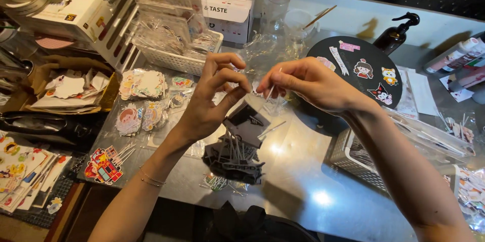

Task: The person sorts and packs various stickers into plastic bags by hand at a workstation, placing the filled bags into a white basket.

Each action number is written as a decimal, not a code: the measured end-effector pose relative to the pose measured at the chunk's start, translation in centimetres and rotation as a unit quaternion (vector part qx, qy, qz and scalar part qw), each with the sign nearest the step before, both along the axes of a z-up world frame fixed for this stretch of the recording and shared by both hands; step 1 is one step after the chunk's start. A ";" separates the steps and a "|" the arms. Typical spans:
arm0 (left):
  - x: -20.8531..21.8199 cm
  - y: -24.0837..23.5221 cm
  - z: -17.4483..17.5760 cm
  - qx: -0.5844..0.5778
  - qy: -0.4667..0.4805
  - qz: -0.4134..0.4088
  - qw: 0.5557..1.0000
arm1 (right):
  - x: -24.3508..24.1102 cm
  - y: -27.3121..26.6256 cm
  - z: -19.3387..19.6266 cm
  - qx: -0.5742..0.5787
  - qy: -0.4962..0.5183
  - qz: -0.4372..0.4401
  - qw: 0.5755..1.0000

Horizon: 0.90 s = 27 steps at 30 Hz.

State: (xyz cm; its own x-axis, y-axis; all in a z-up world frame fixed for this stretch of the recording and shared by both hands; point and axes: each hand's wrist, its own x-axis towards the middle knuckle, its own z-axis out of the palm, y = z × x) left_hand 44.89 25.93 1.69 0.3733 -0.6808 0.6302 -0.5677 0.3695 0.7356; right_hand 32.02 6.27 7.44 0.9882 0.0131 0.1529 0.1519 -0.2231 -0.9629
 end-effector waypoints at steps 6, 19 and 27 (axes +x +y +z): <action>-0.2 -0.2 -0.9 -0.010 0.106 -0.011 0.994 | -0.2 -1.8 -1.9 0.081 -0.016 -0.018 0.996; 0.3 -3.3 -2.5 0.012 0.338 -0.099 0.936 | 1.7 -1.9 -1.0 0.021 0.140 0.104 0.984; -1.6 -2.0 -0.9 0.007 0.075 0.030 0.997 | 1.7 -1.1 -3.4 -0.007 0.156 0.010 0.988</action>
State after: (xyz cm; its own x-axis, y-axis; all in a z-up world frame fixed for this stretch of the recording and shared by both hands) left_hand 43.32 23.91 0.79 0.5021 -0.6626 0.5558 -0.4724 0.3281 0.8180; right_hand 33.75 5.22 4.08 0.9867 0.0328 -0.1593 -0.1472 -0.2371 -0.9603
